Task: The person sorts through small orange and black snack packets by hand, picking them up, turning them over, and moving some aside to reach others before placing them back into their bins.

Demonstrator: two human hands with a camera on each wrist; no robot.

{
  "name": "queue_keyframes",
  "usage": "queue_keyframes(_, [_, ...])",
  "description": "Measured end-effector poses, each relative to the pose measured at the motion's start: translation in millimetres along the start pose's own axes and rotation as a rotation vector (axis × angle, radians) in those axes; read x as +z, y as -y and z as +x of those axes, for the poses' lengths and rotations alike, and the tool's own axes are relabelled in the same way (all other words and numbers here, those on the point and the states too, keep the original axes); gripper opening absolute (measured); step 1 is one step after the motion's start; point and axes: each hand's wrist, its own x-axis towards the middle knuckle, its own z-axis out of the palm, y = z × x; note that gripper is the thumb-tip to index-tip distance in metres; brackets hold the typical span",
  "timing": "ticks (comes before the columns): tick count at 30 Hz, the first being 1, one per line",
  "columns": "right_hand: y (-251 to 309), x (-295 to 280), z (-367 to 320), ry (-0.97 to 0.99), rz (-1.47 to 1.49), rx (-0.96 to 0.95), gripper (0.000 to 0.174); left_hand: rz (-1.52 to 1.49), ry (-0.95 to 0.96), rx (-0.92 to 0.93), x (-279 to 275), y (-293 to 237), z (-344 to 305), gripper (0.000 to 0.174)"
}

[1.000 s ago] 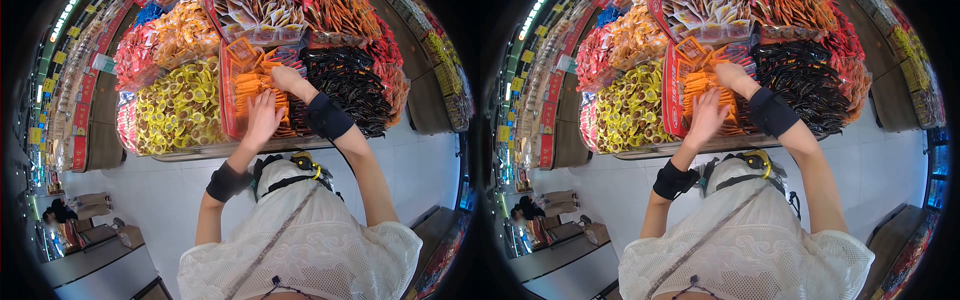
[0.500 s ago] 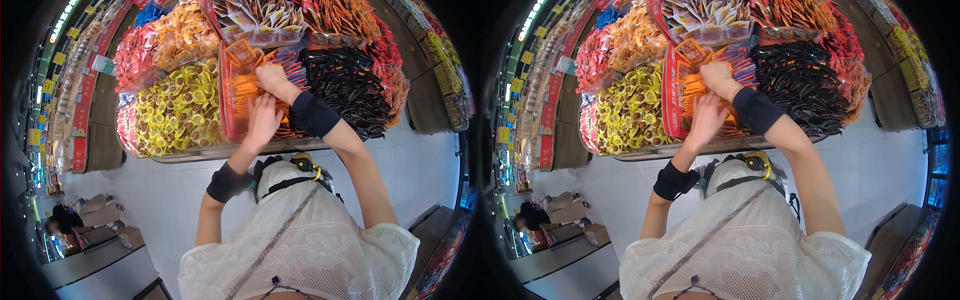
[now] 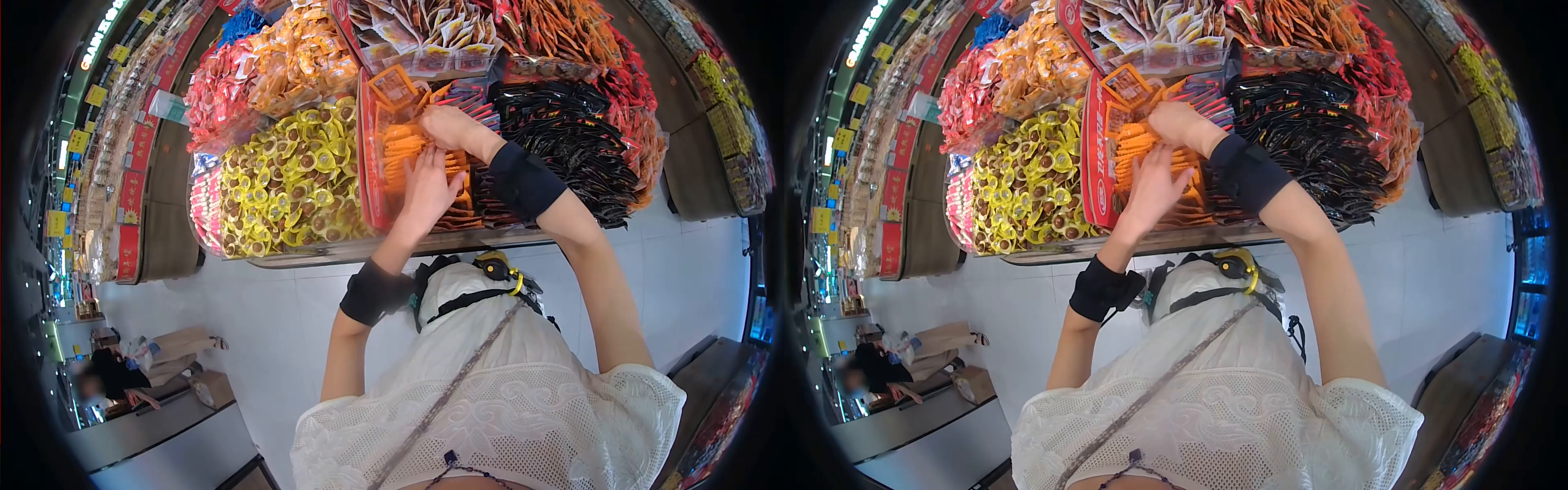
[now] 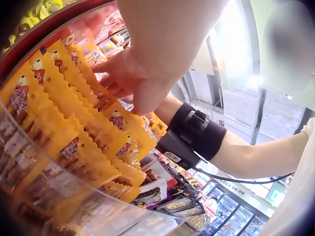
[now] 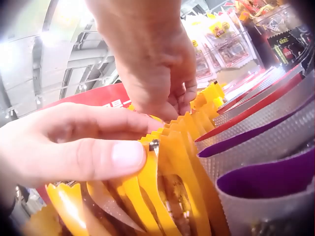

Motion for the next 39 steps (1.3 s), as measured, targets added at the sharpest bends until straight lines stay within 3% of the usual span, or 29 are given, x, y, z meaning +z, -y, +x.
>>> queue_keyframes(3, [0,2,1,0.003,0.069,0.047,0.009,0.014,-0.005,0.001,0,0,1,0.056])
queue_keyframes(6, [-5,-11,9,0.095,0.079,0.083,0.019,0.018,0.029,-0.013,-1,1,2,0.060])
queue_keyframes(9, [-7,-14,26,-0.218,0.194,0.038,0.021,0.014,0.062,-0.022,-4,1,3,0.063])
queue_keyframes(14, [15,-9,67,-0.448,0.297,0.070,0.018,0.095,0.085,0.030,-7,-1,-7,0.066])
queue_keyframes(18, [17,-4,75,-0.265,0.351,0.153,0.014,0.045,0.023,0.029,-18,-11,-24,0.061])
queue_keyframes(21, [15,-25,57,-0.271,0.413,0.114,0.011,-0.091,-0.114,0.054,-21,-4,-34,0.049])
queue_keyframes(26, [11,-59,22,-0.554,0.778,0.118,0.003,-0.463,-0.155,-0.065,-41,-9,-33,0.040])
queue_keyframes(29, [16,-69,-11,-0.725,0.996,0.296,0.004,-0.713,-0.176,-0.126,-51,-16,-27,0.037])
queue_keyframes(32, [25,-68,-42,-0.684,1.603,0.407,0.007,-1.164,-0.202,-0.209,-49,-19,-15,0.041])
queue_keyframes(35, [47,-65,-66,-0.729,1.903,0.400,0.007,-1.458,-0.234,-0.330,-53,-24,-4,0.041])
queue_keyframes(39, [71,-59,-84,-0.644,2.098,0.410,0.008,-1.596,-0.330,-0.373,-44,-23,0,0.029])
